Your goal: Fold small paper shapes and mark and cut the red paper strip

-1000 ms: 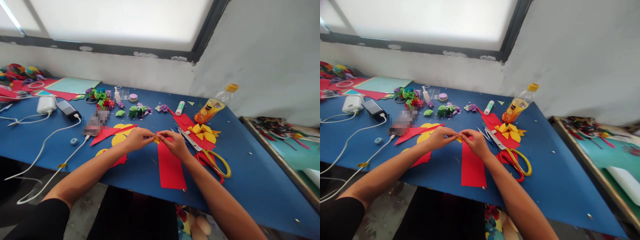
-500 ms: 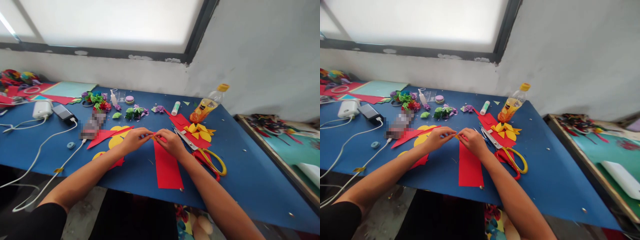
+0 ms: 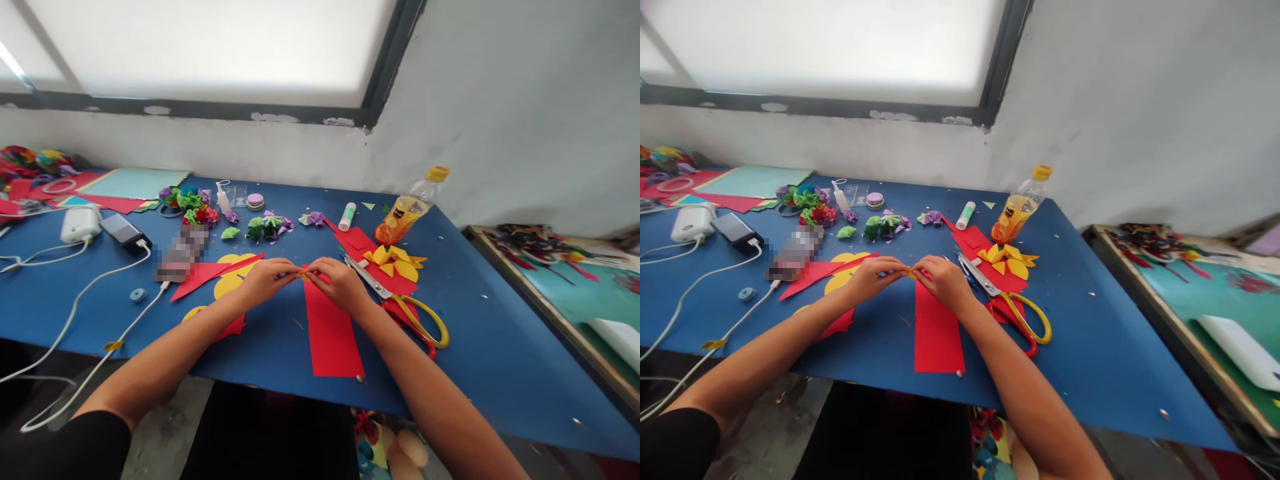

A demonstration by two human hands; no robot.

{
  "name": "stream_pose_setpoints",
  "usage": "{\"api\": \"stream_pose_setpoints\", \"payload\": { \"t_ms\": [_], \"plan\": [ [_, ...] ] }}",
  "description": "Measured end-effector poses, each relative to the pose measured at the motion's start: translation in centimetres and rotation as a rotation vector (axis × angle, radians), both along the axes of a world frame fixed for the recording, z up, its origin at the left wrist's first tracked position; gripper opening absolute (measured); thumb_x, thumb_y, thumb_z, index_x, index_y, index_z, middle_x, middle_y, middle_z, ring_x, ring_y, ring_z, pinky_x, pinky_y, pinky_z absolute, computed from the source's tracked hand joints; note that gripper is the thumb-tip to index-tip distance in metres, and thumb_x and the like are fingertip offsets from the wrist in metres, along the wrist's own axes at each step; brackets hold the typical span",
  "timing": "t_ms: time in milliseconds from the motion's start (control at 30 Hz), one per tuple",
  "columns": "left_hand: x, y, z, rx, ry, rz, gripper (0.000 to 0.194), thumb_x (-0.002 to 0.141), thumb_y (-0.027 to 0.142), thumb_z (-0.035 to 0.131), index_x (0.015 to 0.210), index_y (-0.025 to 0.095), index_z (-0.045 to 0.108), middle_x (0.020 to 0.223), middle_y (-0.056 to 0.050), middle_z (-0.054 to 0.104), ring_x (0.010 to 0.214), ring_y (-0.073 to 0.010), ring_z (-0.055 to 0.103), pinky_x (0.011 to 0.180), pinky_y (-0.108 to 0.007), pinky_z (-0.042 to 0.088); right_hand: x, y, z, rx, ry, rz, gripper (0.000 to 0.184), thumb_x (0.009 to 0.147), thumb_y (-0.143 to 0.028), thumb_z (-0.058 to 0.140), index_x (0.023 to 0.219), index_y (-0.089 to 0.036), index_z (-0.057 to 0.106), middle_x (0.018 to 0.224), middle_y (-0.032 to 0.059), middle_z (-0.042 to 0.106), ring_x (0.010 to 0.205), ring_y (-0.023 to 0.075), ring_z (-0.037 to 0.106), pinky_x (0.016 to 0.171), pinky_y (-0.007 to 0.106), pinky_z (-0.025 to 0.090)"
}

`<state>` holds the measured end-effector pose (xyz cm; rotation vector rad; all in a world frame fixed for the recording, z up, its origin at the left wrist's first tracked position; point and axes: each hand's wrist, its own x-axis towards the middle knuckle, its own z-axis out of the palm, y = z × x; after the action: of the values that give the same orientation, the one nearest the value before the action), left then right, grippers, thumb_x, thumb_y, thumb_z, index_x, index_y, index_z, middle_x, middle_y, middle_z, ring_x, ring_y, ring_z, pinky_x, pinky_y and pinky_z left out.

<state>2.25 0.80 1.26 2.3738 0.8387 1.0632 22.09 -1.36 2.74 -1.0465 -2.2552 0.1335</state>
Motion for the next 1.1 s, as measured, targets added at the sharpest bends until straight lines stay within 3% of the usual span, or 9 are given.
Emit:
{"api": "stream_pose_setpoints", "payload": {
  "t_ms": [200, 433, 667, 833, 1100],
  "plan": [
    [0.26, -0.26, 0.1, -0.012, -0.053, 0.037, 0.019, 0.083, 0.028, 0.057, 0.082, 0.014, 0.07, 0.076, -0.006, 0.07, 0.064, -0.0109, 0.061, 0.059, -0.019, 0.047, -0.05, -0.1, -0.04, 0.024, -0.026, -0.006, 0.014, 0.089, -0.022, 0.049, 0.085, -0.017, 0.062, 0.083, 0.0072, 0.067, 0.076, 0.0173, 0.061, 0.069, 0.028, 0.047],
    [0.25, -0.52, 0.65, -0.13, -0.037, 0.049, 0.013, 0.08, 0.025, 0.061, 0.078, 0.014, 0.069, 0.07, -0.003, 0.069, 0.059, -0.0088, 0.058, 0.055, -0.016, 0.045, -0.23, -0.44, 0.01, 0.017, -0.028, 0.025, 0.016, 0.089, -0.021, 0.048, 0.084, -0.016, 0.063, 0.082, 0.0077, 0.067, 0.075, 0.0171, 0.061, 0.068, 0.027, 0.046],
    [0.21, -0.64, 0.37, -0.117, 0.056, 0.061, 0.012, 0.077, 0.026, 0.064, 0.074, 0.015, 0.064, 0.063, 0.002, 0.062, 0.054, -0.0066, 0.051, 0.052, -0.016, 0.039, -0.39, -0.41, 0.13, -0.127, 0.058, 0.106, 0.015, 0.087, -0.018, 0.049, 0.08, -0.017, 0.062, 0.077, 0.0059, 0.065, 0.072, 0.0156, 0.06, 0.067, 0.025, 0.046],
    [0.39, -0.96, 0.44, -0.202, 0.07, 0.039, 0.015, 0.075, 0.027, 0.065, 0.068, 0.015, 0.06, 0.061, 0.004, 0.059, 0.053, -0.0055, 0.047, 0.051, -0.016, 0.035, -0.65, -0.63, 0.21, -0.242, 0.153, 0.139, 0.015, 0.083, -0.01, 0.05, 0.077, -0.018, 0.061, 0.074, 0.0031, 0.064, 0.071, 0.0138, 0.06, 0.067, 0.024, 0.045],
    [0.58, -0.83, 0.61, -0.264, -0.009, 0.13, 0.015, 0.073, 0.03, 0.068, 0.073, 0.015, 0.064, 0.064, 0.002, 0.062, 0.055, -0.0076, 0.049, 0.054, -0.018, 0.039, -0.83, -0.53, 0.2, -0.227, 0.188, 0.069, 0.011, 0.085, -0.021, 0.054, 0.08, -0.017, 0.063, 0.077, 0.0039, 0.063, 0.071, 0.0141, 0.058, 0.069, 0.026, 0.045]
  ]
}}
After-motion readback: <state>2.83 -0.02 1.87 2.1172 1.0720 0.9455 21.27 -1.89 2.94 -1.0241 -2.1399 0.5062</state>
